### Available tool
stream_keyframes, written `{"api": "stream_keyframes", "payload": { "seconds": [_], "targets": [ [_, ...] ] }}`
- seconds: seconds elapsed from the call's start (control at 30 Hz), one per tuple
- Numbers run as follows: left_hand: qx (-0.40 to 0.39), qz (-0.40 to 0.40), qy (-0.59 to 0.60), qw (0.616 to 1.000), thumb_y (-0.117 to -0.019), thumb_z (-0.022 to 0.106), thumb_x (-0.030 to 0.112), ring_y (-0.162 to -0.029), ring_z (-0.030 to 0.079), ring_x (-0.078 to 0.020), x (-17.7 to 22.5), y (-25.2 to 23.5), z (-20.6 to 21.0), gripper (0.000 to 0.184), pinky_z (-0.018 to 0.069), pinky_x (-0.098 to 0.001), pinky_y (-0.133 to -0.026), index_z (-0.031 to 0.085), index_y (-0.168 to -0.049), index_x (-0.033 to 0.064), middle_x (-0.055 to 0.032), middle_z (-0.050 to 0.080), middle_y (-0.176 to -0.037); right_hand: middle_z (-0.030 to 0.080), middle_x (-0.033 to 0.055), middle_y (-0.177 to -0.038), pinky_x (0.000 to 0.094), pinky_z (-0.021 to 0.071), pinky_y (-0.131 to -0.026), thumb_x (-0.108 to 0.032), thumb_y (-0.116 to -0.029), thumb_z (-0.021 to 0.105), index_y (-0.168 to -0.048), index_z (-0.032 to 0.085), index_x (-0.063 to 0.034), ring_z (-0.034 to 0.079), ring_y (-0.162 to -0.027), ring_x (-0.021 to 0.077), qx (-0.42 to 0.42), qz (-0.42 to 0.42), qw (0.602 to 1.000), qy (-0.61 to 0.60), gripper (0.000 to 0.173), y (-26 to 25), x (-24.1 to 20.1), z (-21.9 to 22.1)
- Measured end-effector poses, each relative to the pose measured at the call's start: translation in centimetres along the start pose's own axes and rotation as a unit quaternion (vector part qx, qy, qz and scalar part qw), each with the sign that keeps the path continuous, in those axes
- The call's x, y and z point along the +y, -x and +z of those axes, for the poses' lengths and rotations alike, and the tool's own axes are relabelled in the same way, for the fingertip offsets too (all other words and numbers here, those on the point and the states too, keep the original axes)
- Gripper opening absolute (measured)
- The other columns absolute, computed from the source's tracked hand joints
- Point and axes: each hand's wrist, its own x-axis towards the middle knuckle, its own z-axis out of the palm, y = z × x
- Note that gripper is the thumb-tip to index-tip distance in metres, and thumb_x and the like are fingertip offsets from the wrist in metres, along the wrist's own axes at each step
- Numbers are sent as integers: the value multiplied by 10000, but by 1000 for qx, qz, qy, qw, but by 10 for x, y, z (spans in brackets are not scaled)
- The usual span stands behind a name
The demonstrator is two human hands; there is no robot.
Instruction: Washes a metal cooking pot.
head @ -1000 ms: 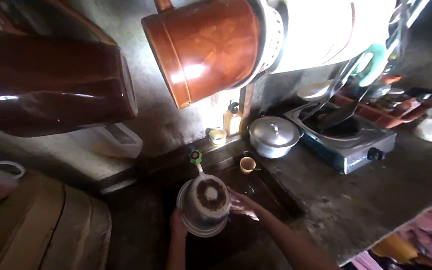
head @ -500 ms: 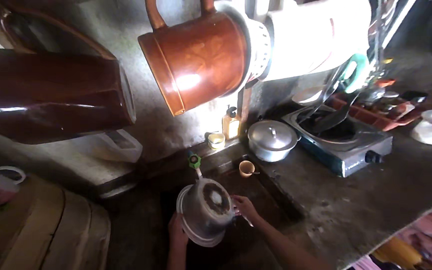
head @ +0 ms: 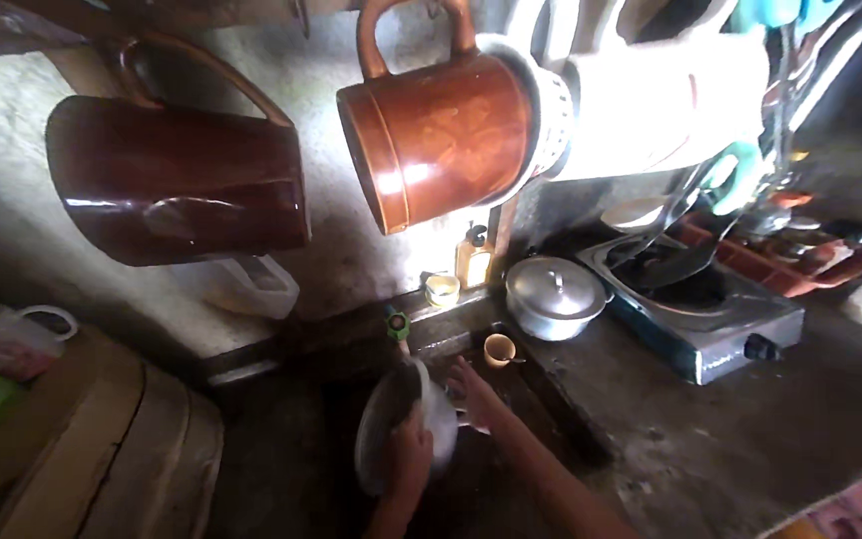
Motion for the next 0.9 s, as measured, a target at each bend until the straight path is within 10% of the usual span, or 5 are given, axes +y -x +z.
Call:
{"api": "stream_keyframes", "payload": {
  "seconds": [0.23,0.3,0.47,0.57,0.9],
  "targets": [
    [125,274,-151,941,-868,700,21,-938,757,-370,-16,10,68,424,612,-507,-843,695,-1290,-22,-210,764,-1039,398,210,-1588,569,463,-1090,-110,-906,748,-1638,191,-111,464,-1414,349,32,-84,986,140,920,-5,-3,-21],
    [158,338,-133,918,-802,730,38,-850,771,-329,-24,-1,75,380,631,-475,-758,754,-1178,-9,-175,776,-957,618,202,-1273,465,547,-917,21,-931,622,-1433,483,-13,634,-1112,273,94,-90,988,89,521,1,7,-22],
    [-251,133,174,943,-1107,424,241,-1244,592,-266,-16,-28,58,405,442,-418,-1104,560,-1372,-34,-221,615,-1340,669,173,-1084,432,556,-750,110,-803,569,-1281,623,16,647,-889,228,114,-156,977,93,490,16,8,-29],
    [-364,83,-25,927,-1112,427,256,-1360,524,-369,-32,-58,63,447,380,-517,-1163,518,-1447,-25,-263,557,-1435,670,184,-1148,398,561,-803,147,-737,584,-1301,604,57,654,-957,205,110,-201,969,94,571,29,5,-23],
    [-48,10,-98,994,-1011,612,235,-1337,546,-385,23,-111,73,462,433,-531,-1128,576,-1393,-22,-244,579,-1419,702,158,-1122,392,572,-821,127,-705,595,-1243,654,37,674,-968,192,83,-202,969,113,548,41,-5,-21]
  ]
}}
